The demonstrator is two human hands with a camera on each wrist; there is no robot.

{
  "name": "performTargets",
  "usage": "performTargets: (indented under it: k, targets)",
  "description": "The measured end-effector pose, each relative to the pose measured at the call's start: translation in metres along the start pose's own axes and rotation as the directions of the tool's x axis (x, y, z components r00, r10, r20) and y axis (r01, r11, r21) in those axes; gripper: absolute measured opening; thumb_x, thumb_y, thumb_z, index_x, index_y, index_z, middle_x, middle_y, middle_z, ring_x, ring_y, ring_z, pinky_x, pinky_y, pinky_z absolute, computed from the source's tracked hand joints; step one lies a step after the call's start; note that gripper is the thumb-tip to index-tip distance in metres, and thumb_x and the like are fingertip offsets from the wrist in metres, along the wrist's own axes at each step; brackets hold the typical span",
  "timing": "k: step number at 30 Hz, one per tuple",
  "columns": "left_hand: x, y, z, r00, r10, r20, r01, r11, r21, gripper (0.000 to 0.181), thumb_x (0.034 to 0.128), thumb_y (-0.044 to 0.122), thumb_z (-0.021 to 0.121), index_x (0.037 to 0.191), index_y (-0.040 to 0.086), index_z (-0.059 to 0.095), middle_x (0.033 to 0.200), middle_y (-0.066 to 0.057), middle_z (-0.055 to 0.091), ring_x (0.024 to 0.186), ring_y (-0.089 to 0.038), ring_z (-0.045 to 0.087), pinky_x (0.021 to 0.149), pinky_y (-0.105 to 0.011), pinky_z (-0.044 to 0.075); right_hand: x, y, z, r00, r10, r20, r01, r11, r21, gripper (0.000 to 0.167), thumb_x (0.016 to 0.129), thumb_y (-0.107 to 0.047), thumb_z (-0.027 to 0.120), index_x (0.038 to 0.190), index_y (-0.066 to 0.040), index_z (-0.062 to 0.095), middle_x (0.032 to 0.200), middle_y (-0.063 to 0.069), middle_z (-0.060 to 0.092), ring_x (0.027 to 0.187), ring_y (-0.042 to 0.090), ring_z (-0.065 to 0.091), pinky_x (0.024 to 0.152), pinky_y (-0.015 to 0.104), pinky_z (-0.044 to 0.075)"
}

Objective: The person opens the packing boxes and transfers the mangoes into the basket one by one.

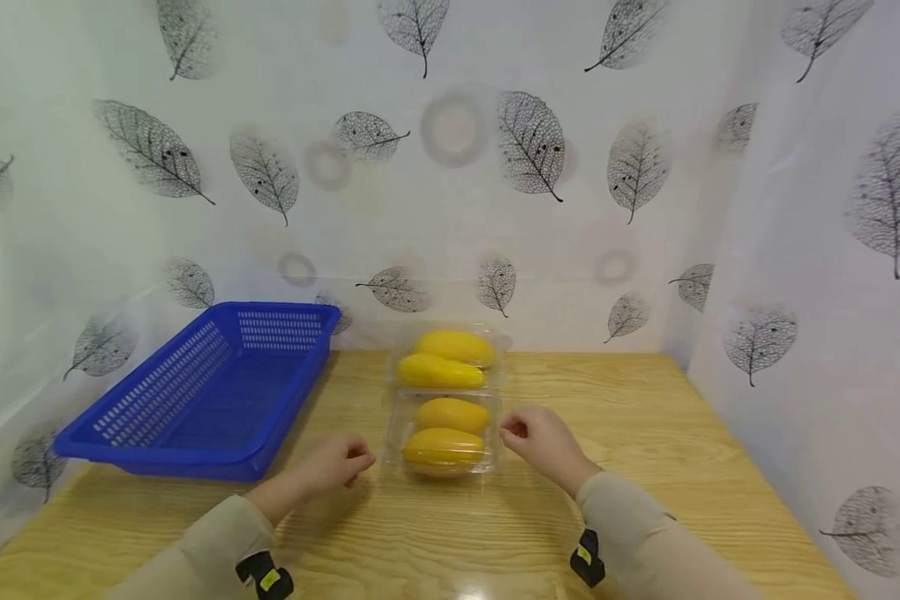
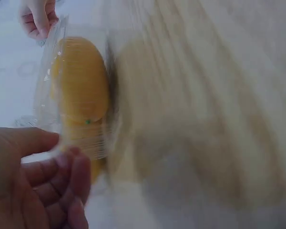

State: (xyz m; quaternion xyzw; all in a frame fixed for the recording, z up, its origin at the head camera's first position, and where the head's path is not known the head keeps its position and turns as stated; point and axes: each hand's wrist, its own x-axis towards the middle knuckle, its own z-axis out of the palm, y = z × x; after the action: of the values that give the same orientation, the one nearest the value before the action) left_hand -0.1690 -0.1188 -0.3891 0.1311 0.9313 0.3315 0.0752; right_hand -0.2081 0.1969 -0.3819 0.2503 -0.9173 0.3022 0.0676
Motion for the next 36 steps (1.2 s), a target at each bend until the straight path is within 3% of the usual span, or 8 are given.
performTargets:
  k: [3, 8, 10, 13, 15, 17, 22, 36]
  targets:
    - [-0.004, 0.017, -0.01, 0.998, 0.062, -0.027, -0.05, 0.95, 0.307, 0.026, 0.0889, 0.021, 0.06, 0.065, 0.013, 0.052, 0.057, 0.005, 0.044, 0.052, -0.01, 0.04, 0.047, -0.027, 0.033, -0.012, 0.013, -0.002, 0.997, 0.07, 0.046, -0.072, 0.995, 0.063, 0.008, 0.087, -0.012, 0.064, 0.086, -0.005, 0.069, 0.079, -0.005, 0.062, 0.071, 0.01, 0.054, 0.062, 0.028, 0.047]
    - [0.005, 0.054, -0.006, 0.966, 0.259, 0.004, -0.236, 0.873, 0.427, 0.026, 0.0927, 0.026, 0.055, 0.068, 0.018, 0.052, 0.059, 0.008, 0.043, 0.052, -0.006, 0.038, 0.048, -0.023, 0.035, -0.023, 0.021, -0.002, 0.96, 0.177, 0.219, -0.237, 0.928, 0.288, 0.025, 0.09, -0.021, 0.062, 0.098, 0.001, 0.069, 0.086, 0.006, 0.065, 0.075, 0.02, 0.057, 0.066, 0.035, 0.049]
    - [0.013, 0.068, 0.003, 0.909, 0.417, 0.021, -0.372, 0.786, 0.494, 0.018, 0.0915, 0.026, 0.058, 0.075, 0.019, 0.06, 0.065, 0.008, 0.049, 0.055, -0.006, 0.044, 0.051, -0.023, 0.04, -0.025, 0.022, -0.001, 0.934, 0.21, 0.288, -0.31, 0.877, 0.367, 0.03, 0.091, -0.024, 0.06, 0.103, 0.004, 0.068, 0.086, 0.007, 0.064, 0.074, 0.02, 0.055, 0.065, 0.035, 0.049]
    - [0.027, 0.083, 0.022, 0.752, 0.657, 0.054, -0.53, 0.555, 0.641, 0.007, 0.0862, 0.026, 0.066, 0.085, 0.02, 0.068, 0.076, 0.009, 0.056, 0.064, -0.005, 0.05, 0.06, -0.02, 0.044, -0.025, 0.023, 0.002, 0.91, 0.218, 0.352, -0.368, 0.815, 0.447, 0.033, 0.093, -0.024, 0.058, 0.103, 0.007, 0.065, 0.081, 0.004, 0.059, 0.071, 0.016, 0.051, 0.064, 0.032, 0.047]
    - [0.034, 0.09, 0.033, 0.658, 0.75, 0.074, -0.557, 0.418, 0.718, 0.006, 0.084, 0.028, 0.068, 0.086, 0.022, 0.07, 0.081, 0.008, 0.056, 0.069, -0.007, 0.052, 0.063, -0.021, 0.044, -0.026, 0.024, 0.003, 0.903, 0.218, 0.371, -0.39, 0.778, 0.493, 0.034, 0.093, -0.023, 0.057, 0.104, 0.008, 0.064, 0.078, 0.001, 0.056, 0.07, 0.013, 0.048, 0.062, 0.029, 0.045]
    - [0.04, 0.095, 0.043, 0.605, 0.79, 0.096, -0.545, 0.323, 0.773, 0.007, 0.083, 0.03, 0.069, 0.087, 0.024, 0.07, 0.084, 0.008, 0.056, 0.073, -0.007, 0.052, 0.065, -0.021, 0.043, -0.026, 0.026, 0.004, 0.896, 0.219, 0.387, -0.412, 0.737, 0.536, 0.034, 0.094, -0.022, 0.055, 0.106, 0.01, 0.062, 0.078, 0.0, 0.055, 0.069, 0.013, 0.047, 0.062, 0.028, 0.043]
    - [0.047, 0.097, 0.059, 0.6, 0.792, 0.113, -0.491, 0.253, 0.834, 0.007, 0.0842, 0.031, 0.068, 0.088, 0.026, 0.072, 0.085, 0.009, 0.054, 0.071, -0.007, 0.048, 0.059, -0.018, 0.038, -0.027, 0.029, 0.005, 0.886, 0.215, 0.41, -0.441, 0.664, 0.604, 0.035, 0.093, -0.019, 0.054, 0.112, 0.011, 0.06, 0.08, -0.002, 0.055, 0.073, 0.011, 0.048, 0.066, 0.026, 0.045]
    - [0.054, 0.098, 0.073, 0.596, 0.8, 0.067, -0.435, 0.252, 0.864, 0.004, 0.0837, 0.025, 0.068, 0.085, 0.022, 0.07, 0.082, 0.008, 0.055, 0.069, -0.006, 0.051, 0.054, -0.016, 0.04, -0.028, 0.03, 0.015, 0.876, 0.181, 0.447, -0.465, 0.564, 0.682, 0.033, 0.094, -0.018, 0.053, 0.109, 0.011, 0.06, 0.082, -0.002, 0.057, 0.072, 0.007, 0.05, 0.065, 0.02, 0.046]
